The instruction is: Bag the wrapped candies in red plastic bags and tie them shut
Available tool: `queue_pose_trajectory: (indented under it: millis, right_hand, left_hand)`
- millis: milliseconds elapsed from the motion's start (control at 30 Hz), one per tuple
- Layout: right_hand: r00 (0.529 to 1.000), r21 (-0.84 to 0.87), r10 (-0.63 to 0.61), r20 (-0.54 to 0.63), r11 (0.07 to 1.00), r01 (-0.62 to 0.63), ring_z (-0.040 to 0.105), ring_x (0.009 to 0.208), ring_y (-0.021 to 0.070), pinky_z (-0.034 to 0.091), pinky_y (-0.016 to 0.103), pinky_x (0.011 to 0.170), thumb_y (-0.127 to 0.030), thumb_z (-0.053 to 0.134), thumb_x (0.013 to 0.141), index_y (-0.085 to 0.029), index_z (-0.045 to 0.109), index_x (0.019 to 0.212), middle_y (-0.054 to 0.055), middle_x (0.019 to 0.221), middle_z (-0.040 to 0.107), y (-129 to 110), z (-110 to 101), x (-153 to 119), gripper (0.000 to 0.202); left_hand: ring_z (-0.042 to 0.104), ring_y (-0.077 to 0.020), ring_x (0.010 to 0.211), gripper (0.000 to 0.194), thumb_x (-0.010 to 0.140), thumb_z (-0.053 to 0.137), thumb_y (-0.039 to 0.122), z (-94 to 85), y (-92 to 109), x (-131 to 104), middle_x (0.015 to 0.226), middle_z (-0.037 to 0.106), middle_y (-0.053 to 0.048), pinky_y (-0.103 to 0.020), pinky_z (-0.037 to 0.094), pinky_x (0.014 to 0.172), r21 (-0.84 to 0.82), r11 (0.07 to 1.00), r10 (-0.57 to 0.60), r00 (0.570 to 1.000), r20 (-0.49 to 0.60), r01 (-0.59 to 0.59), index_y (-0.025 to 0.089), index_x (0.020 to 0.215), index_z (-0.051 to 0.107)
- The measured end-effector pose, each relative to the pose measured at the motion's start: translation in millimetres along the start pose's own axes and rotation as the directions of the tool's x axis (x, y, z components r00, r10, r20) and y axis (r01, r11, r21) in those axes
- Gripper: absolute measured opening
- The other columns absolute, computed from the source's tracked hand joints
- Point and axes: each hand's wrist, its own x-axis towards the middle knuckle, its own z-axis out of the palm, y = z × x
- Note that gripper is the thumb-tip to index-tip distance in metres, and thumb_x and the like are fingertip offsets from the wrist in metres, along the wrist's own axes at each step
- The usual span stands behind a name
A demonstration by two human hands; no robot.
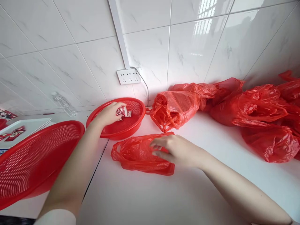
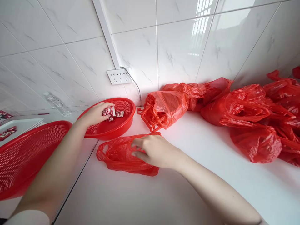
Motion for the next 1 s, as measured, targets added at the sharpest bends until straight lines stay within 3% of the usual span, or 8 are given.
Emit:
queue_pose_trajectory:
  millis: [67, 200, 300, 533, 633, 733, 833, 1000]
  right_hand:
    - [0.989, 0.277, 0.105, -0.101, 0.958, -0.074, 0.068, 0.094, 0.0182, 0.054, 0.031, 0.081, -0.039, 0.055, 0.095, -0.021, 0.059, 0.125, 0.009, 0.111, 0.072, 6, 4, 5, 0.035]
    - [0.97, 0.707, 0.21, -0.123, 0.705, -0.063, 0.064, 0.115, 0.0212, 0.056, 0.035, 0.09, -0.05, 0.06, 0.091, -0.019, 0.041, 0.147, 0.013, 0.135, 0.062, 12, 12, 17, 0.066]
    - [0.981, 0.808, 0.177, -0.085, 0.588, -0.036, 0.07, 0.103, 0.0197, 0.059, 0.032, 0.083, -0.05, 0.063, 0.089, -0.018, 0.06, 0.132, 0.011, 0.123, 0.069, 15, 19, 23, 0.054]
    - [0.958, 0.808, 0.273, -0.088, 0.582, -0.091, 0.074, 0.084, 0.017, 0.06, 0.026, 0.072, -0.047, 0.071, 0.082, -0.015, 0.074, 0.109, 0.008, 0.094, 0.076, 29, 27, 26, 0.041]
    - [0.947, 0.809, 0.314, -0.063, 0.572, -0.135, 0.074, 0.083, 0.0166, 0.06, 0.024, 0.072, -0.045, 0.073, 0.081, -0.014, 0.074, 0.108, 0.008, 0.091, 0.076, 32, 24, 26, 0.041]
    - [0.946, 0.792, 0.324, 0.004, 0.576, -0.201, 0.075, 0.082, 0.0166, 0.06, 0.024, 0.072, -0.041, 0.074, 0.08, -0.014, 0.073, 0.108, 0.008, 0.089, 0.076, 32, 21, 25, 0.039]
    - [0.94, 0.746, 0.332, 0.077, 0.606, -0.276, 0.075, 0.078, 0.0162, 0.061, 0.025, 0.071, -0.035, 0.071, 0.082, -0.014, 0.073, 0.104, 0.006, 0.089, 0.075, 33, 22, 26, 0.031]
    - [0.87, 0.449, 0.453, 0.194, 0.748, -0.489, 0.073, 0.072, 0.0179, 0.057, 0.026, 0.064, -0.027, 0.057, 0.091, -0.014, 0.068, 0.087, 0.007, 0.082, 0.071, 34, 29, 29, 0.018]
  left_hand:
    - [0.057, -0.0198, 0.121, 0.053, 0.087, 0.056, 0.025, -9.4, 39, -31, 0.135, 0.058, -0.002, -0.031, 0.047, 0.1, -0.1, 0.986, 0.117, 0.978, -0.172, -0.135, 0.028, 0.139, 0.047]
    - [0.06, -0.0169, 0.116, 0.053, 0.088, 0.056, 0.018, -5.7, 101, -78, 0.129, 0.063, 0.001, -0.029, 0.048, 0.098, -0.095, 0.944, 0.284, 0.927, -0.244, -0.315, 0.03, 0.138, 0.048]
    - [0.061, -0.0165, 0.114, 0.047, 0.09, 0.053, 0.014, 6.4, 116, -88, 0.124, 0.066, 0.0, -0.029, 0.049, 0.096, -0.062, 0.915, 0.373, 0.894, -0.249, -0.399, 0.028, 0.135, 0.052]
    - [0.064, -0.0199, 0.109, 0.048, 0.083, 0.069, 0.029, 16.3, 106, -83, 0.122, 0.066, -0.001, -0.032, 0.053, 0.091, -0.302, 0.911, 0.237, 0.955, -0.18, -0.282, 0.029, 0.129, 0.056]
    - [0.069, -0.0176, 0.084, 0.052, 0.078, 0.074, 0.036, 15.9, 97, -80, 0.103, 0.07, -0.002, -0.029, 0.058, 0.071, -0.568, 0.821, 0.102, 0.994, 0.047, -0.057, 0.029, 0.127, 0.055]
    - [0.064, -0.0127, 0.058, 0.045, 0.08, 0.072, 0.034, 15.9, 89, -75, 0.083, 0.069, 0.0, -0.026, 0.054, 0.054, -0.689, 0.715, 0.126, 0.947, 0.296, 0.12, 0.026, 0.122, 0.057]
    - [0.062, -0.0123, 0.055, 0.046, 0.079, 0.072, 0.034, 11.5, 83, -73, 0.08, 0.068, 0.001, -0.025, 0.051, 0.052, -0.662, 0.728, 0.153, 0.899, 0.41, 0.177, 0.026, 0.123, 0.057]
    - [0.066, -0.0127, 0.063, 0.045, 0.083, 0.064, 0.049, -7.8, 60, -66, 0.097, 0.071, -0.002, -0.023, 0.05, 0.053, -0.532, 0.827, -0.023, 0.955, 0.296, 0.185, 0.031, 0.124, 0.059]
